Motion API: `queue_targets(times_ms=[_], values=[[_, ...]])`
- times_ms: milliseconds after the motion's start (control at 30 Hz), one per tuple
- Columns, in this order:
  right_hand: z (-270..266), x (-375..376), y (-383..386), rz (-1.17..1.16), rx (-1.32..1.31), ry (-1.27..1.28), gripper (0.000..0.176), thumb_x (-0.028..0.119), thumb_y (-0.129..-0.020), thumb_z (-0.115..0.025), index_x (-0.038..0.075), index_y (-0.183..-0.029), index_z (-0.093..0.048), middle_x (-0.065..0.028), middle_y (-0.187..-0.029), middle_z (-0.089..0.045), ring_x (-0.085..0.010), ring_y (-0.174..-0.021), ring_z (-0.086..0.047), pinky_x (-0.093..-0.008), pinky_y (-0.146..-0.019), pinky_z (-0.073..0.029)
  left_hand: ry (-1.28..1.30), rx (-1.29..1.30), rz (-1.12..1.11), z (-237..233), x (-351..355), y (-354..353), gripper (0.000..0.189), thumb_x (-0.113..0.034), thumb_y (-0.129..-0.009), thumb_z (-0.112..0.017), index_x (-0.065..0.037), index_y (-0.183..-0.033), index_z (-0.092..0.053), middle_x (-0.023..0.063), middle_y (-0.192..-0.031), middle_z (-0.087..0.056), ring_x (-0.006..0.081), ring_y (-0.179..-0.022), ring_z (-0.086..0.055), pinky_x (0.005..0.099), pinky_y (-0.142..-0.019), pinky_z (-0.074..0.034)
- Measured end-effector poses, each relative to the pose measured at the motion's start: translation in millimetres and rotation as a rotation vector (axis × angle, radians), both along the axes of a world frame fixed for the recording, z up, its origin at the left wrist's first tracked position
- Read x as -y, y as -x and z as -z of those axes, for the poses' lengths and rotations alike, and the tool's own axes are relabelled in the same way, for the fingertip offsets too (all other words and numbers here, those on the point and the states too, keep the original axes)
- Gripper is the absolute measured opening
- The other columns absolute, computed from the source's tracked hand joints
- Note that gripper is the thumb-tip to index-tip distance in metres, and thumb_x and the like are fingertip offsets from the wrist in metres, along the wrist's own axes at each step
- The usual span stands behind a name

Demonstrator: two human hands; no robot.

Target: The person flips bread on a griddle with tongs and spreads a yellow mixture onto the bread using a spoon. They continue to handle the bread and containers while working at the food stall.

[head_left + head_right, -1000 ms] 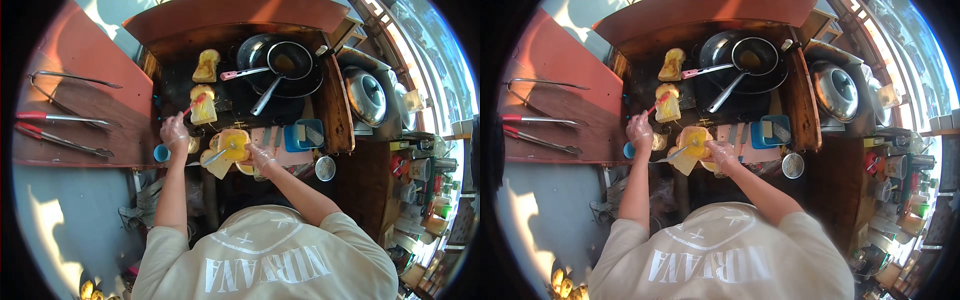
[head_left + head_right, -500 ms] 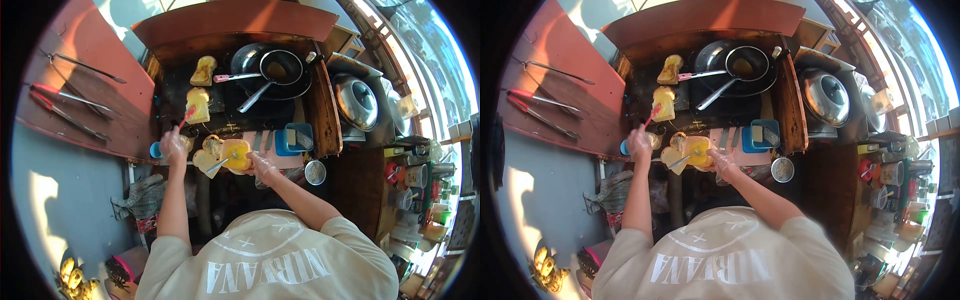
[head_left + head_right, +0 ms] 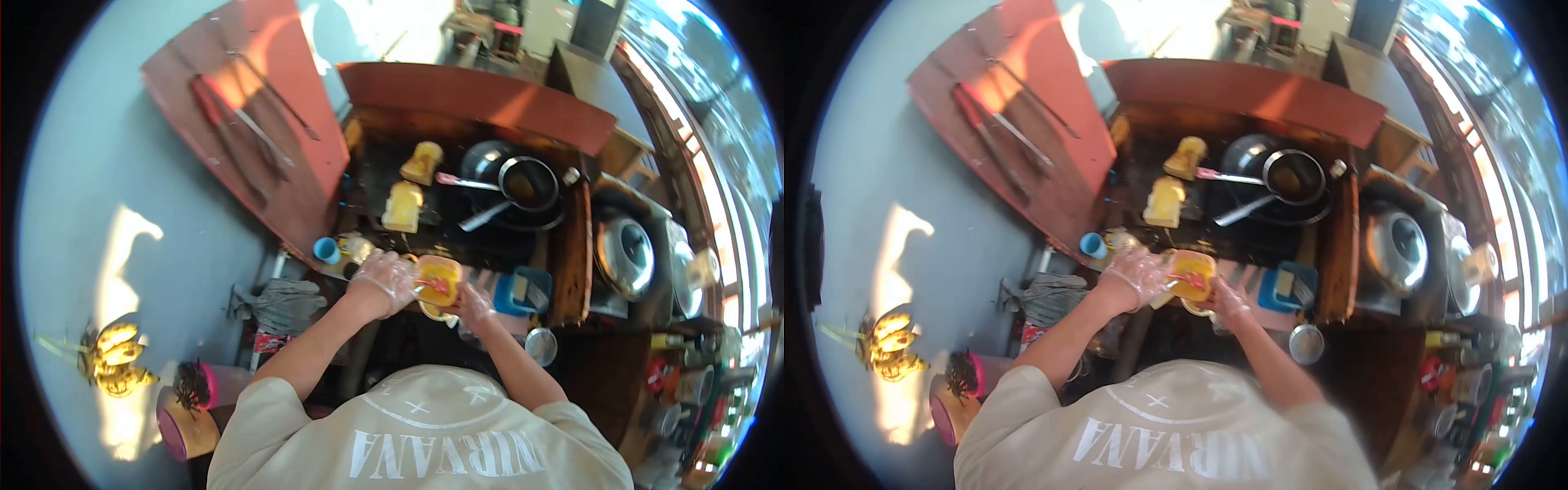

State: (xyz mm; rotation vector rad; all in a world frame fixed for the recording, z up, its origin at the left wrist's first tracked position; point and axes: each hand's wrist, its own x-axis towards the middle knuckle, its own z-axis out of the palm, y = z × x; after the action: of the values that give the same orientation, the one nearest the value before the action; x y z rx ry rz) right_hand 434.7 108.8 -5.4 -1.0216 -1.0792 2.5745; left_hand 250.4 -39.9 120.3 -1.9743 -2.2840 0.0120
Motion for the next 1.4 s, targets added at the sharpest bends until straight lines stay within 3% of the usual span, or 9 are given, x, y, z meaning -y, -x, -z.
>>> queue_targets(times_ms=[167,267,333,700,833,1033,1167,1300,1400], values=[[-14.0,-4.5,2.1,0.090,-0.057,0.106,0.038,0.017,-0.091,-0.052,-0.010,-0.118,-0.050,-0.0243,-0.114,-0.060,-0.0367,-0.102,-0.066,-0.0472,-0.085,-0.060,0.092,-0.481,-0.116,-185.5,7.4,71.0,0.015,-0.026,-0.082,-0.061,-0.017,-0.090,-0.069,0.0050,-0.099,-0.066,0.0235,-0.099,-0.061,0.0420,-0.087,-0.044],[-23.6,-1.4,1.1,0.074,-0.053,0.102,0.040,0.017,-0.091,-0.051,-0.010,-0.120,-0.048,-0.0250,-0.114,-0.060,-0.0372,-0.102,-0.066,-0.0463,-0.086,-0.060,-0.208,-0.800,0.056,-244.3,36.6,185.4,0.021,-0.014,-0.087,-0.053,-0.016,-0.100,-0.069,0.0100,-0.112,-0.067,0.0280,-0.119,-0.057,0.0478,-0.118,-0.027],[-13.0,0.3,0.9,-0.019,-0.052,0.081,0.046,0.023,-0.095,-0.045,-0.007,-0.130,-0.041,-0.0263,-0.126,-0.055,-0.0418,-0.113,-0.061,-0.0510,-0.089,-0.057,0.438,-0.708,-0.318,-287.3,27.3,199.6,0.024,-0.010,-0.084,-0.057,-0.017,-0.099,-0.074,0.0096,-0.122,-0.067,0.0271,-0.127,-0.053,0.0462,-0.121,-0.021],[-7.8,19.8,-7.8,-0.072,-0.075,0.108,0.049,0.028,-0.095,-0.048,-0.008,-0.129,-0.043,-0.0248,-0.127,-0.056,-0.0394,-0.113,-0.061,-0.0513,-0.094,-0.055,0.456,-0.642,-0.393,-287.4,6.4,170.8,0.024,-0.011,-0.083,-0.060,-0.007,-0.102,-0.074,0.0164,-0.132,-0.059,0.0292,-0.131,-0.049,0.0404,-0.117,-0.030],[-12.3,15.1,-21.2,-0.076,-0.062,0.115,0.050,0.021,-0.096,-0.042,-0.009,-0.135,-0.036,-0.0264,-0.129,-0.053,-0.0398,-0.117,-0.058,-0.0508,-0.097,-0.053,-0.209,-0.470,0.159,-201.3,19.3,145.3,0.013,-0.023,-0.082,-0.068,-0.009,-0.083,-0.067,0.0085,-0.101,-0.065,0.0302,-0.103,-0.060,0.0463,-0.090,-0.047],[27.4,6.3,-58.8,0.037,-0.080,0.120,0.052,0.030,-0.098,-0.046,-0.007,-0.133,-0.042,-0.0228,-0.131,-0.055,-0.0375,-0.118,-0.059,-0.0533,-0.096,-0.053,-0.059,0.910,-0.722,169.1,-22.7,173.2,0.034,-0.035,-0.091,-0.063,-0.006,-0.074,-0.063,0.0089,-0.069,-0.063,0.0200,-0.052,-0.057,0.0378,-0.045,-0.043],[23.3,2.6,-76.3,0.076,-0.040,0.086,0.056,0.037,-0.097,-0.050,-0.003,-0.135,-0.045,-0.0195,-0.132,-0.057,-0.0352,-0.119,-0.060,-0.0533,-0.095,-0.053,-0.122,1.499,-1.294,270.8,-69.8,142.9,0.030,-0.035,-0.094,-0.058,-0.008,-0.082,-0.059,0.0048,-0.065,-0.057,0.0164,-0.046,-0.050,0.0330,-0.038,-0.035],[22.3,-1.3,-78.7,0.097,0.008,0.067,0.054,0.035,-0.096,-0.050,-0.003,-0.135,-0.045,-0.0194,-0.131,-0.058,-0.0361,-0.119,-0.060,-0.0554,-0.096,-0.052,-0.370,1.888,-1.408,368.8,-87.1,142.4,0.026,-0.033,-0.096,-0.054,-0.008,-0.089,-0.060,0.0045,-0.062,-0.055,0.0185,-0.048,-0.051,0.0325,-0.040,-0.038],[30.2,2.2,-79.3,0.179,-0.004,0.121,0.054,0.033,-0.096,-0.048,-0.003,-0.136,-0.044,-0.0192,-0.132,-0.057,-0.0362,-0.116,-0.061,-0.0555,-0.096,-0.052,-0.274,2.238,-1.288,342.8,-72.5,145.7,0.025,-0.031,-0.097,-0.050,-0.010,-0.085,-0.057,0.0038,-0.060,-0.054,0.0179,-0.047,-0.049,0.0315,-0.040,-0.035]])
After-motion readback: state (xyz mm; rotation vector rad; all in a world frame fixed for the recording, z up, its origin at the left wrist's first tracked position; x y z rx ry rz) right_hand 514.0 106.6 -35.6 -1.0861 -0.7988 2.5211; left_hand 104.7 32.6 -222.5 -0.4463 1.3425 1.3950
